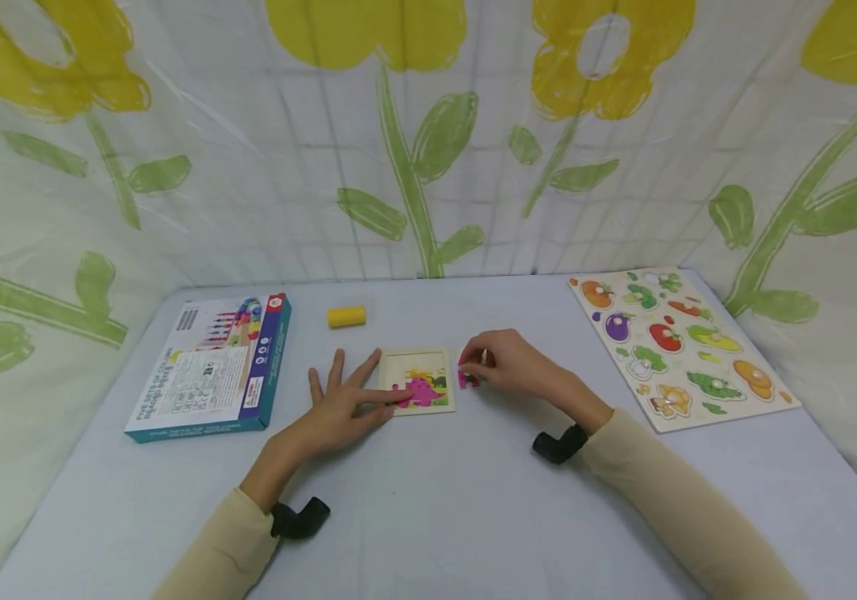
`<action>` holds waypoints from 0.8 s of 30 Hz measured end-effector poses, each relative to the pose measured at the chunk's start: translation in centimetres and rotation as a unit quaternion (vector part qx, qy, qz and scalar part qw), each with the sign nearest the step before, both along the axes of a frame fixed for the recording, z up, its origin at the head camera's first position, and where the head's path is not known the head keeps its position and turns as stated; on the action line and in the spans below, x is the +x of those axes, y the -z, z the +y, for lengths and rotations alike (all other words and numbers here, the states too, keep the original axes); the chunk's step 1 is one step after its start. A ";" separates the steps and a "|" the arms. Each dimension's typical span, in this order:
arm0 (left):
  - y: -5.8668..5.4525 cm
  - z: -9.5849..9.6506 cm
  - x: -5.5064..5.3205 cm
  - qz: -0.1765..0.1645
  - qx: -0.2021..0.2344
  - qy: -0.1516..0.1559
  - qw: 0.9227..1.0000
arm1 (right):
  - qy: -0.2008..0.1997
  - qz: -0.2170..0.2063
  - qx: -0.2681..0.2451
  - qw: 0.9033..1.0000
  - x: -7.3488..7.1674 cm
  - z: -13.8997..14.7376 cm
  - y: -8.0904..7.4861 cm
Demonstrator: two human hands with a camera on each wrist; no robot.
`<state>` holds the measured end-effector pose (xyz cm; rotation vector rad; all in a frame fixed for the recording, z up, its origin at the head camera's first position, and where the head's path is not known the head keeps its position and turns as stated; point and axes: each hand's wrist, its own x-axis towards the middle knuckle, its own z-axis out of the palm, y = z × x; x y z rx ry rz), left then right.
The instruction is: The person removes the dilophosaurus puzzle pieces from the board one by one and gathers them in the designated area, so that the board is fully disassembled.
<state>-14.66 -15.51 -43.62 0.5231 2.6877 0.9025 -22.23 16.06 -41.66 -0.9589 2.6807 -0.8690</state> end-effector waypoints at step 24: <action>0.0 0.0 -0.2 -0.002 -0.005 0.001 1.000 | -0.096 -0.053 0.051 0.993 -1.9 -5.7 -0.2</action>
